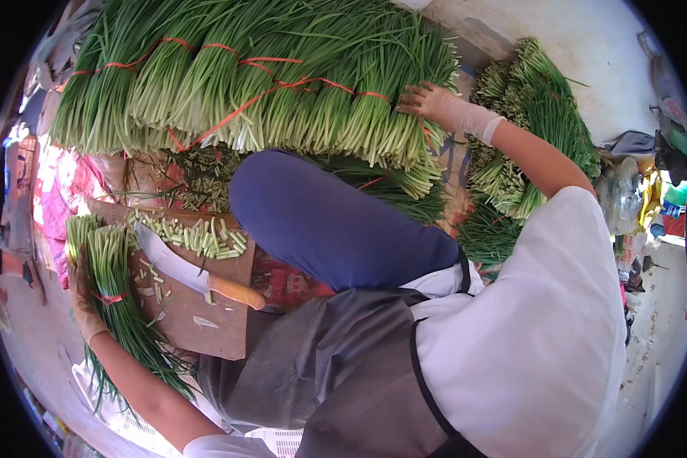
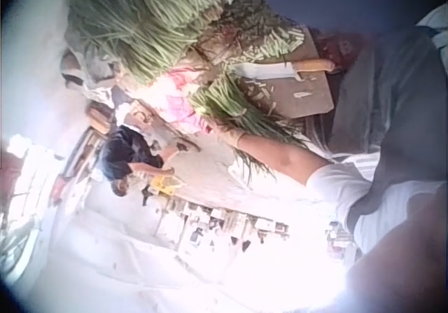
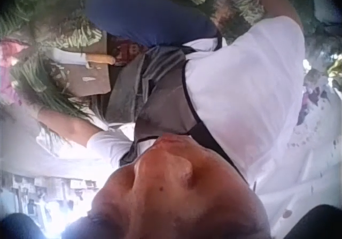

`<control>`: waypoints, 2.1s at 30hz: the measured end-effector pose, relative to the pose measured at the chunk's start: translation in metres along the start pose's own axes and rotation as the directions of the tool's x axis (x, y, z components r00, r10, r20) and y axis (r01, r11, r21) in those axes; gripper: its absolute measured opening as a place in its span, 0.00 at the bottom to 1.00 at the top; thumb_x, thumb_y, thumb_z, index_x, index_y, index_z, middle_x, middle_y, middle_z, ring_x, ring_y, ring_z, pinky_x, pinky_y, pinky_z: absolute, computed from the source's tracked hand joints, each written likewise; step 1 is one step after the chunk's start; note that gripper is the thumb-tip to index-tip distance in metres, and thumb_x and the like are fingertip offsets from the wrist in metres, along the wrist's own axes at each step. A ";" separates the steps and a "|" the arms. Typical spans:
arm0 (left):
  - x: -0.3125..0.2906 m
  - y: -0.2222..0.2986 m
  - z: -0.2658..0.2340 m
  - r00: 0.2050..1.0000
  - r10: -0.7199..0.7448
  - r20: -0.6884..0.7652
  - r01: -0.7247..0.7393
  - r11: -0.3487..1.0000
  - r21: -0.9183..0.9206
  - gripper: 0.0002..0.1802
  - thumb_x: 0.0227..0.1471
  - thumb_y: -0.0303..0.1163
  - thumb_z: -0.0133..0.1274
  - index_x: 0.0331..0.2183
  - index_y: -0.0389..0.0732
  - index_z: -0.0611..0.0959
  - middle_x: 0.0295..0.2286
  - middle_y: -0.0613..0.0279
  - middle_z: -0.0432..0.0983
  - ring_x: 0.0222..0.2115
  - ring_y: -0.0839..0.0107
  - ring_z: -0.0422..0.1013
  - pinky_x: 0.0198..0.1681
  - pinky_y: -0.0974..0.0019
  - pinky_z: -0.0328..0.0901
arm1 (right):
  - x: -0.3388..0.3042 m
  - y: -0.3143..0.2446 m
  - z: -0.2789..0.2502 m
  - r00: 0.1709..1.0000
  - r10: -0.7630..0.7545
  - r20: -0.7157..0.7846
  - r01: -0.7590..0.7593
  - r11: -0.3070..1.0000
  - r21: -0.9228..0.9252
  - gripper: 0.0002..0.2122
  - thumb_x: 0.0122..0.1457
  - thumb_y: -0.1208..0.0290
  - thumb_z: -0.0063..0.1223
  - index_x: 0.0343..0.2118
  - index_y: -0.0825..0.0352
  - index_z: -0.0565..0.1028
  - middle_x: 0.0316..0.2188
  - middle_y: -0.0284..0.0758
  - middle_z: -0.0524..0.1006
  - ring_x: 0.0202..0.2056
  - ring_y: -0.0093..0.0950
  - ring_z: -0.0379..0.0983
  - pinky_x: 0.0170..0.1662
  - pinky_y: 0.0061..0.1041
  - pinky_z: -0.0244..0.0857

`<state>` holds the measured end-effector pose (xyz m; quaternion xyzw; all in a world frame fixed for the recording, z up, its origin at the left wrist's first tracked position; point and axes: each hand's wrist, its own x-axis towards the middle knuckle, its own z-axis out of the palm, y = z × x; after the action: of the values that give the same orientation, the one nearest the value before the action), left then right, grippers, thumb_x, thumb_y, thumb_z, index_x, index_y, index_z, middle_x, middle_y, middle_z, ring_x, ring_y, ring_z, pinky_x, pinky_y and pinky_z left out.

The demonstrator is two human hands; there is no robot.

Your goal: The person prepares bundles of green vegetables by trimming the ends with a large knife and sorting through the stalks to remove debris. They gather the trimmed bundles and place them into plastic crates.

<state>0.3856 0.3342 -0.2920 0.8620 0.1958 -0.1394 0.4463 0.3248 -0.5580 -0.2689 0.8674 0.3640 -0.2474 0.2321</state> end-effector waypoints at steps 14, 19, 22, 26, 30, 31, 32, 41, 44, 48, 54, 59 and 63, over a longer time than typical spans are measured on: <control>-0.072 0.017 -0.015 0.919 0.298 -0.256 -0.205 0.920 0.334 0.41 0.60 0.56 0.43 0.61 0.35 0.59 0.58 0.46 0.60 0.58 0.59 0.59 0.60 0.63 0.52 | -0.044 0.007 -0.011 0.813 0.333 -0.477 -0.019 0.835 0.550 0.32 0.39 0.73 0.65 0.52 0.68 0.69 0.48 0.44 0.73 0.51 0.43 0.69 0.56 0.37 0.62; -0.143 0.103 0.025 0.833 0.490 -0.258 -0.413 0.860 0.300 0.33 0.62 0.43 0.46 0.61 0.35 0.61 0.60 0.50 0.58 0.60 0.61 0.55 0.62 0.63 0.49 | -0.053 0.038 -0.108 0.448 0.635 -0.629 0.011 0.700 0.714 0.32 0.44 0.61 0.69 0.52 0.67 0.68 0.47 0.39 0.75 0.48 0.31 0.73 0.53 0.32 0.65; -0.259 0.278 0.141 0.796 0.579 -0.175 -0.596 0.801 -0.061 0.38 0.51 0.25 0.56 0.62 0.40 0.62 0.62 0.56 0.55 0.62 0.66 0.51 0.64 0.64 0.47 | -0.057 0.057 -0.189 0.474 0.638 -0.607 0.132 0.630 0.765 0.37 0.46 0.53 0.67 0.55 0.68 0.64 0.46 0.44 0.76 0.49 0.36 0.73 0.54 0.33 0.65; -0.305 0.360 0.141 0.415 0.905 -0.095 -0.886 0.426 0.184 0.40 0.46 0.25 0.60 0.60 0.39 0.64 0.55 0.55 0.67 0.56 0.69 0.61 0.55 0.68 0.59 | -0.053 -0.002 -0.337 0.349 0.342 -0.873 0.543 0.685 0.485 0.29 0.48 0.52 0.63 0.46 0.72 0.71 0.36 0.38 0.79 0.39 0.29 0.75 0.46 0.28 0.69; -0.327 0.330 0.067 0.387 0.871 -0.302 -0.896 0.278 -0.345 0.31 0.52 0.32 0.56 0.57 0.38 0.68 0.55 0.54 0.64 0.55 0.62 0.63 0.58 0.62 0.59 | -0.054 -0.146 -0.466 0.045 -0.099 -0.994 0.879 0.477 -0.008 0.45 0.43 0.39 0.64 0.54 0.76 0.64 0.41 0.45 0.77 0.44 0.36 0.74 0.51 0.32 0.67; -0.350 0.318 0.069 0.327 0.870 -0.370 -0.937 0.350 -0.006 0.27 0.53 0.28 0.51 0.55 0.35 0.71 0.54 0.53 0.66 0.55 0.63 0.64 0.59 0.62 0.57 | -0.049 -0.174 -0.484 -0.008 -0.164 -0.986 0.922 0.381 -0.071 0.49 0.41 0.36 0.64 0.56 0.76 0.62 0.42 0.47 0.77 0.46 0.38 0.74 0.52 0.33 0.67; -0.373 0.306 0.069 0.267 0.857 -0.441 -0.843 0.429 0.323 0.23 0.55 0.24 0.47 0.53 0.32 0.73 0.53 0.52 0.68 0.54 0.64 0.65 0.60 0.63 0.56 | -0.030 -0.198 -0.487 0.005 -0.134 -0.991 0.918 0.394 -0.049 0.46 0.44 0.39 0.62 0.56 0.75 0.62 0.42 0.47 0.77 0.46 0.39 0.74 0.51 0.34 0.67; -0.404 0.153 0.033 0.633 0.435 -0.641 -0.216 0.894 0.393 0.39 0.32 0.28 0.71 0.49 0.39 0.74 0.40 0.59 0.78 0.41 0.67 0.74 0.47 0.62 0.69 | 0.182 -0.370 -0.227 0.803 0.405 -0.437 -0.001 0.735 0.679 0.32 0.47 0.61 0.63 0.53 0.74 0.66 0.34 0.47 0.79 0.37 0.41 0.78 0.40 0.39 0.73; -0.375 0.115 0.087 0.768 0.435 -0.470 -0.096 0.804 0.587 0.30 0.37 0.36 0.66 0.44 0.42 0.73 0.35 0.50 0.78 0.35 0.51 0.75 0.39 0.56 0.70 | 0.188 -0.360 -0.233 0.898 0.268 -0.349 0.057 0.716 0.696 0.20 0.49 0.64 0.58 0.42 0.72 0.76 0.31 0.45 0.79 0.36 0.41 0.79 0.40 0.37 0.73; -0.336 0.068 0.150 0.885 0.250 -0.393 0.040 0.801 0.598 0.29 0.35 0.36 0.65 0.42 0.43 0.75 0.31 0.49 0.78 0.33 0.47 0.75 0.34 0.50 0.70 | 0.141 -0.308 -0.281 0.970 0.110 -0.217 0.143 0.464 0.874 0.14 0.51 0.66 0.51 0.35 0.71 0.78 0.30 0.48 0.78 0.34 0.44 0.78 0.40 0.38 0.73; -0.296 0.073 0.184 0.975 0.038 -0.218 0.140 0.657 0.740 0.57 0.32 0.37 0.67 0.63 0.47 0.55 0.44 0.47 0.74 0.44 0.51 0.73 0.43 0.50 0.68 | 0.120 -0.270 -0.272 0.929 0.273 -0.249 0.191 0.221 0.956 0.15 0.53 0.70 0.48 0.40 0.76 0.67 0.28 0.48 0.73 0.23 0.41 0.75 0.30 0.35 0.71; -0.268 0.103 0.221 0.937 0.313 -0.157 -0.082 0.632 0.771 0.71 0.23 0.41 0.74 0.64 0.46 0.48 0.59 0.40 0.57 0.58 0.49 0.58 0.57 0.54 0.60 | 0.105 -0.289 -0.279 0.973 0.210 -0.096 0.085 0.062 0.994 0.15 0.57 0.64 0.46 0.41 0.70 0.65 0.21 0.42 0.73 0.22 0.39 0.74 0.28 0.35 0.67; -0.248 0.097 0.228 0.965 0.205 -0.163 0.013 0.582 0.813 0.66 0.32 0.44 0.70 0.65 0.44 0.46 0.52 0.44 0.65 0.51 0.52 0.67 0.47 0.55 0.67 | 0.119 -0.304 -0.252 0.896 0.270 -0.352 0.231 0.393 0.890 0.13 0.59 0.64 0.48 0.40 0.67 0.64 0.25 0.46 0.75 0.30 0.47 0.74 0.34 0.40 0.66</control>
<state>0.1964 0.0428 -0.2484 0.9896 0.1160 -0.0837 -0.0143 0.2361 -0.1588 -0.2138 0.8851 0.1981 -0.1990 -0.3712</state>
